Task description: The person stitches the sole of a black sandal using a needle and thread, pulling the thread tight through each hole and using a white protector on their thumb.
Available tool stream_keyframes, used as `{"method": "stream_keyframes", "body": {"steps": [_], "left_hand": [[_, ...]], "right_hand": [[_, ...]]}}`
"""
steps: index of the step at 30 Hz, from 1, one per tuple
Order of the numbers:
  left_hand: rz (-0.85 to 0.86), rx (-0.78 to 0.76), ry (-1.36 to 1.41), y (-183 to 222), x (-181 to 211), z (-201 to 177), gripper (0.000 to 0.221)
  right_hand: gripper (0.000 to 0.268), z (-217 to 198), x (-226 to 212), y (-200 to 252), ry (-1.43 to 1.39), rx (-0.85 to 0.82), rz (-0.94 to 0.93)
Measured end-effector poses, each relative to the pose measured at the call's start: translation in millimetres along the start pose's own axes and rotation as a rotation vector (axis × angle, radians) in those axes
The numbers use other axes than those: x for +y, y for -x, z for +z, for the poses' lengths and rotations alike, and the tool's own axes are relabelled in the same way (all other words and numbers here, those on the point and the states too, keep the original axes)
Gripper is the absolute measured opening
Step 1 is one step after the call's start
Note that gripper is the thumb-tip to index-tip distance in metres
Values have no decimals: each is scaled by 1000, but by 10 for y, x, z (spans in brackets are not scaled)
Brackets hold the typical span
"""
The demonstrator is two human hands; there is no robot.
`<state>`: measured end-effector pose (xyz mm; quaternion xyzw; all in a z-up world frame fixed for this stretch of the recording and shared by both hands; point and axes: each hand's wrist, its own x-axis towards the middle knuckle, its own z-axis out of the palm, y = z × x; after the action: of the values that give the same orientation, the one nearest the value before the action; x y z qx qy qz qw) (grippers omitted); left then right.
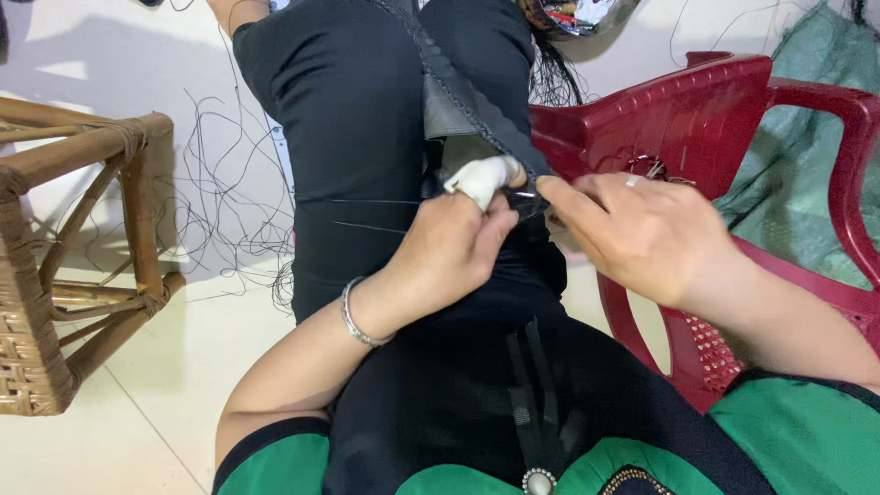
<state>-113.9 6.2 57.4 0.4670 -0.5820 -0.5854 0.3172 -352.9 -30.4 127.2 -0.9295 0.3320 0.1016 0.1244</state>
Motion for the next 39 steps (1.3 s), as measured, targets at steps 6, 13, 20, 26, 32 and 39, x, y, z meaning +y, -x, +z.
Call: {"method": "stream_keyframes", "body": {"steps": [6, 13, 20, 26, 32, 39], "left_hand": [[10, 92, 5, -10, -61, -178, 33], [-116, -14, -58, -4, -120, -54, 60], [-62, 465, 443, 231, 135, -340, 21], [-54, 156, 647, 502, 473, -452, 39], [295, 529, -514, 709, -274, -918, 15], [199, 927, -924, 776, -368, -1543, 18]], "right_hand": [[80, -649, 293, 446, 114, -400, 150], [35, 126, -102, -46, -1327, 198, 430], [36, -103, -30, -14, -1308, -26, 47], [28, 214, -398, -211, -819, 259, 107], [52, 471, 653, 171, -240, 655, 187], [17, 1042, 1507, 1017, -587, 931, 507]]}}
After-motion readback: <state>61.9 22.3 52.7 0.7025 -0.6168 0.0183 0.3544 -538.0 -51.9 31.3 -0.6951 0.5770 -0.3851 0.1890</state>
